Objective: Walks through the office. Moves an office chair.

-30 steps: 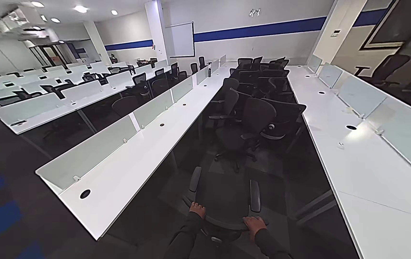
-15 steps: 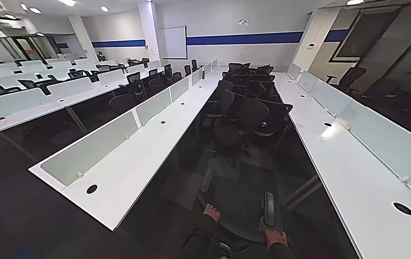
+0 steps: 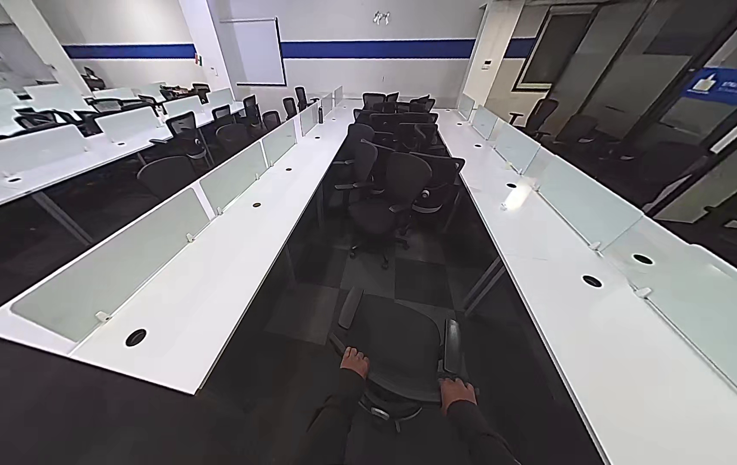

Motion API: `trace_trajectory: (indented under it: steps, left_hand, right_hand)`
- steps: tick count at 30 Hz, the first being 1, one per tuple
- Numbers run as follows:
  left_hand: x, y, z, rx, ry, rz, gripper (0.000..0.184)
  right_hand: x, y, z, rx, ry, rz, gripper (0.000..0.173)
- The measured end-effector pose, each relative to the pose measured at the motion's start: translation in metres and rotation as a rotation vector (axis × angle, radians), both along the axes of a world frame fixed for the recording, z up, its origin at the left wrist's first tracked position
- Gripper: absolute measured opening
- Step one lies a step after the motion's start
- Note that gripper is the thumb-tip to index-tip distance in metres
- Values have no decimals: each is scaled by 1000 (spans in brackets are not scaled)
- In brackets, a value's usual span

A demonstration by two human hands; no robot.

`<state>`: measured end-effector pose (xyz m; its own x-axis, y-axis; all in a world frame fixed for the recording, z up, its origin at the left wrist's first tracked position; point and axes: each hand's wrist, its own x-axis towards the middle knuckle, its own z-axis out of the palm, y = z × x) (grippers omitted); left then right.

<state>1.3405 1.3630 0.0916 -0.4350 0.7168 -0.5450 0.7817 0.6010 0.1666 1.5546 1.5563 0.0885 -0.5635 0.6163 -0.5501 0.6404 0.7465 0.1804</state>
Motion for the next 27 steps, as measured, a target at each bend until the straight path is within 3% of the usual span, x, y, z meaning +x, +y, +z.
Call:
trace_trajectory:
  steps: [6,9,14,22,27]
  left_hand:
    - [56,-42,-2,-21,45,25,38]
    - [93,-66,-8,-16,62,55,38]
    - [169,-107,-16,46,130,149,34]
    - [294,-181,-20,78,126,268,32]
    - [359,-231,-27,115,159,298,30]
  right_hand:
    - [68,-21,5,-213,41,181,74]
    - [115,-7,2,-438,138,244,63]
    - [199,-12,-13,-306,65,200,65]
    - [297,-54,-17,-429,106,341,54]
    - [356,-86,-27,-548,183,537,59]
